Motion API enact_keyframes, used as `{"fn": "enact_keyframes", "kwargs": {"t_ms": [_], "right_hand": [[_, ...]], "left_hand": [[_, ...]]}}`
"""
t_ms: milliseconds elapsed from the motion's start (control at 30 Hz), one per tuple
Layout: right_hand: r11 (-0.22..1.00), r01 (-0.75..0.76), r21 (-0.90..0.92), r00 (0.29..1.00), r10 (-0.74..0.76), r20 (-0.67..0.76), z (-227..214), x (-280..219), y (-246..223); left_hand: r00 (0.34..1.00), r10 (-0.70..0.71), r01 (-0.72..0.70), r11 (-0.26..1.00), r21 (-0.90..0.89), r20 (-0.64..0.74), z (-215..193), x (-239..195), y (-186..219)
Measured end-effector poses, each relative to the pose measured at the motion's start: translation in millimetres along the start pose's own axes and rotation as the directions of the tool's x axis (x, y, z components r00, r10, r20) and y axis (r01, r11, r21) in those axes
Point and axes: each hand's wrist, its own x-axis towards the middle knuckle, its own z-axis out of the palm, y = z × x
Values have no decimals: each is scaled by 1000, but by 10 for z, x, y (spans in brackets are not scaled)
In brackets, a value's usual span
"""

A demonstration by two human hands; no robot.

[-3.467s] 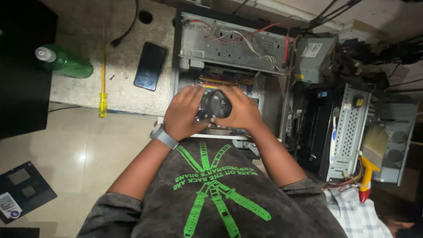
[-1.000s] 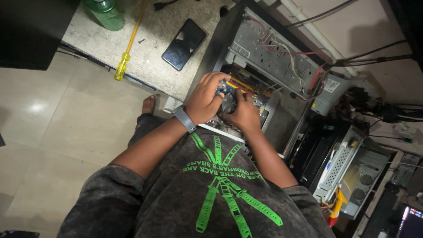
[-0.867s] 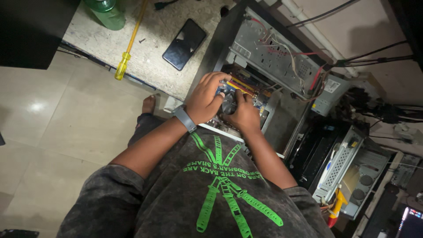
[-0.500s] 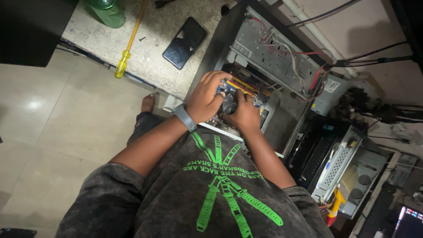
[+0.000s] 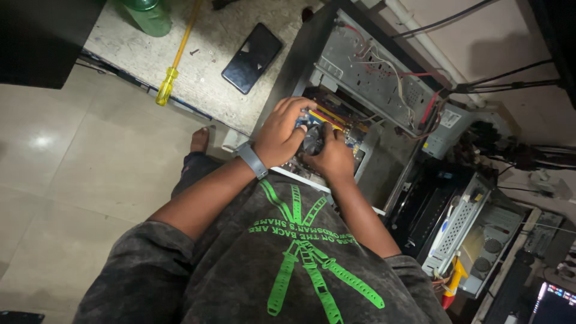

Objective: The person works inside an open desktop computer case, using a screwdriver to tighten screws on the motherboard and install a CPU fan. They then remove the power supply unit from the case and place it on the workbench.

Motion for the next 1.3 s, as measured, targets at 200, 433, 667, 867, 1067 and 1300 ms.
{"fn": "enact_keyframes", "kwargs": {"t_ms": [200,433,667,867,1067,1300], "right_hand": [[999,-47,-28,997,48,59,-25,-3,-13],[999,-41,-25,997,43,61,-24,-11,-4],[999,18,-40,999,-17,35,26,25,53],[994,81,-68,997,-81,1,5,72,76],[995,63,-81,998,-61,22,-26,81,35],[994,54,-96,998,-52,29,-3,76,24]], "left_hand": [[1000,15,-15,1000,9,-2,-7,-5,-2],[1000,3,-3,1000,7,3,16,0,-12],[1000,-7,7,1000,-27,8,5,-6,-10],[1000,-10,10,999,-51,11,-5,5,-4],[1000,-13,13,999,-40,2,4,11,5],[1000,-2,2,999,-37,-5,0,1,9]]}}
